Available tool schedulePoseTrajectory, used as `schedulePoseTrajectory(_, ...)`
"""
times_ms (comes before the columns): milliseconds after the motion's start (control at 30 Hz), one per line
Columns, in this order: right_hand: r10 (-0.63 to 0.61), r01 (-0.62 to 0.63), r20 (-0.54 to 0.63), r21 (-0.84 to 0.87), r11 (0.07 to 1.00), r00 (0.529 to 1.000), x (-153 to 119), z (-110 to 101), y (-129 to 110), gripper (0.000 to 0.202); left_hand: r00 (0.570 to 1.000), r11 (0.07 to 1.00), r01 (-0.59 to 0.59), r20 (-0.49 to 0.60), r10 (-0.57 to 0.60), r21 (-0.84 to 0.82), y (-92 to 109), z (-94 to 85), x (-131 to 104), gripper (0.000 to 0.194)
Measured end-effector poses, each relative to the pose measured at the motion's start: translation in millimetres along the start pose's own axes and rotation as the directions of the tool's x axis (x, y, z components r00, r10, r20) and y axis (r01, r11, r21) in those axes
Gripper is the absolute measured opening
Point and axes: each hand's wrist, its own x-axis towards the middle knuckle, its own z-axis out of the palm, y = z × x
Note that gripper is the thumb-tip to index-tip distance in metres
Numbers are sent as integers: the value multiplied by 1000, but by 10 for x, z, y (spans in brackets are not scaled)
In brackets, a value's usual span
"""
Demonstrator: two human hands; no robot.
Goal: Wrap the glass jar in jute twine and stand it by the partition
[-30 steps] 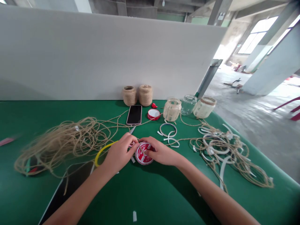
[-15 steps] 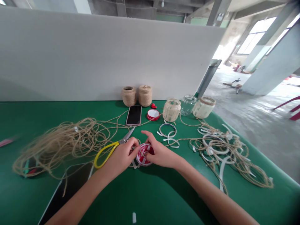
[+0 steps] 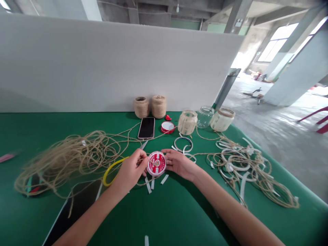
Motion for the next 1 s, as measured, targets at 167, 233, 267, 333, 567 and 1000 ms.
schedulePoseTrajectory(167, -80, 80, 9, -1, 997, 997, -11, 143, 120, 35, 995, 998, 18, -97, -24, -66, 38, 12, 2, 18)
schedulePoseTrajectory(233, -132, 130, -41, -53, 990, 990, -13, 208, 178, 43, 993, 996, 39, -104, -47, -82, 56, 38, -11, 19)
schedulePoseTrajectory(267, -161, 155, -58, -93, 984, 985, -11, 228, 203, 46, 993, 995, 48, -103, -57, -83, 63, 51, -20, 20)
schedulePoseTrajectory(333, -238, 220, -75, -192, 956, 968, -2, 236, 235, 47, 994, 996, 57, -91, -63, -65, 68, 70, -35, 21)
schedulePoseTrajectory(567, -368, 291, -26, -560, 776, 930, -4, 124, 181, 37, 994, 952, -84, -36, 99, 295, 14, 72, -44, 19)
schedulePoseTrajectory(1000, -257, 284, 150, -716, 638, 955, -143, 177, 3, 39, 988, 925, -143, 0, 153, 353, 13, 45, -38, 21)
